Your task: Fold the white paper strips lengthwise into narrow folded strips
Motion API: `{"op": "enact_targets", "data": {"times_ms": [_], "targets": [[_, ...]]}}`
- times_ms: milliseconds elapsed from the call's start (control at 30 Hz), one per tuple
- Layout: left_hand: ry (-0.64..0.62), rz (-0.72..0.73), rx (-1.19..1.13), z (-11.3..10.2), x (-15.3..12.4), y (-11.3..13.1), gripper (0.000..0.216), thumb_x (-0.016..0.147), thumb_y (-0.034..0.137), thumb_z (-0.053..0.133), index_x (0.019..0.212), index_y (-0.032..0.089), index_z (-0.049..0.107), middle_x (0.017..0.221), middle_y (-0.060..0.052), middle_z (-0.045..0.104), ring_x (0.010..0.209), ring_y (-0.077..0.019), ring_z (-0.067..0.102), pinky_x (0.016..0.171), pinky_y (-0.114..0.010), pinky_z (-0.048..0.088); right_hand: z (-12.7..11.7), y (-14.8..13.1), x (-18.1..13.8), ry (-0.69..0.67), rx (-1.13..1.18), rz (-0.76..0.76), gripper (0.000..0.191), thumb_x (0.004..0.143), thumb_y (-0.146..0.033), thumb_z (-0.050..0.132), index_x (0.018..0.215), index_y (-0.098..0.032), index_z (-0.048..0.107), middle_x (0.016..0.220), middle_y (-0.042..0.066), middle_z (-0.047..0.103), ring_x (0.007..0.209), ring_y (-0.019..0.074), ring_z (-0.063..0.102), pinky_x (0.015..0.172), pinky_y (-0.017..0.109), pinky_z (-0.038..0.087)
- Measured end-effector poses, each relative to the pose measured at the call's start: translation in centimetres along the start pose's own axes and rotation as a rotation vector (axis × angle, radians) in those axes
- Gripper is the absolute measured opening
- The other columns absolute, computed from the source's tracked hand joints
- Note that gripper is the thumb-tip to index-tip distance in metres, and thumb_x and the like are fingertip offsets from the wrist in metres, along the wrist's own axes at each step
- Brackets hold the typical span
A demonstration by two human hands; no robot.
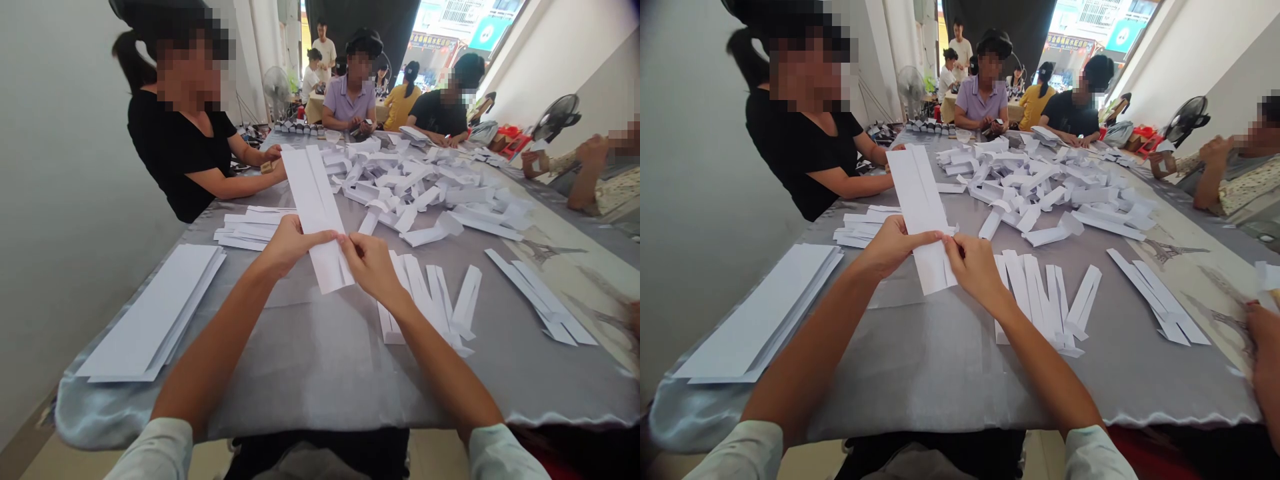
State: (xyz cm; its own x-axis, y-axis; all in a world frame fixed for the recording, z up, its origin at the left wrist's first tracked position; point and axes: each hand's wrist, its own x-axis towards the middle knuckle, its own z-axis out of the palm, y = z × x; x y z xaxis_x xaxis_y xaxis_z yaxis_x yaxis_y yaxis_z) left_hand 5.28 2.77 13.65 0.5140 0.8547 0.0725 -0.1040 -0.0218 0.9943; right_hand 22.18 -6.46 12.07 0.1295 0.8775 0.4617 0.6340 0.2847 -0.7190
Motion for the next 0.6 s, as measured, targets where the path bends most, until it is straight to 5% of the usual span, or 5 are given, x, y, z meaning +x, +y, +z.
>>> {"op": "enact_targets", "data": {"times_ms": [233,467,600], "targets": [[0.098,0.025,-0.031,-1.0,0.5,0.2,0.048,0.060,0.033,0.102,0.099,0.014,0.083,0.111,-0.013,0.083,0.097,-0.0299,0.077,0.079,-0.037,0.061,-1.4,0.1,0.2,-0.310,0.199,0.112,0.054,0.111,-0.055,0.048,0.068,-0.022,0.045,0.060,-0.003,0.043,0.057,0.0127,0.040,0.057,0.031,0.028],[0.097,0.034,-0.018,-1.2,0.4,0.4,0.045,0.061,0.031,0.100,0.100,0.014,0.083,0.110,-0.012,0.083,0.096,-0.0293,0.076,0.077,-0.036,0.061,-0.5,0.0,-0.1,-0.198,0.238,0.133,0.055,0.106,-0.053,0.058,0.065,-0.023,0.037,0.062,-0.005,0.032,0.058,0.0116,0.033,0.056,0.030,0.026],[0.073,0.035,0.013,-1.6,0.5,0.3,0.043,0.065,0.034,0.098,0.100,0.015,0.083,0.111,-0.012,0.083,0.096,-0.0300,0.077,0.077,-0.036,0.061,-1.0,-0.1,0.0,-0.335,0.332,0.179,0.054,0.105,-0.060,0.057,0.068,-0.022,0.048,0.064,-0.004,0.042,0.060,0.0122,0.041,0.057,0.028,0.035]]}}
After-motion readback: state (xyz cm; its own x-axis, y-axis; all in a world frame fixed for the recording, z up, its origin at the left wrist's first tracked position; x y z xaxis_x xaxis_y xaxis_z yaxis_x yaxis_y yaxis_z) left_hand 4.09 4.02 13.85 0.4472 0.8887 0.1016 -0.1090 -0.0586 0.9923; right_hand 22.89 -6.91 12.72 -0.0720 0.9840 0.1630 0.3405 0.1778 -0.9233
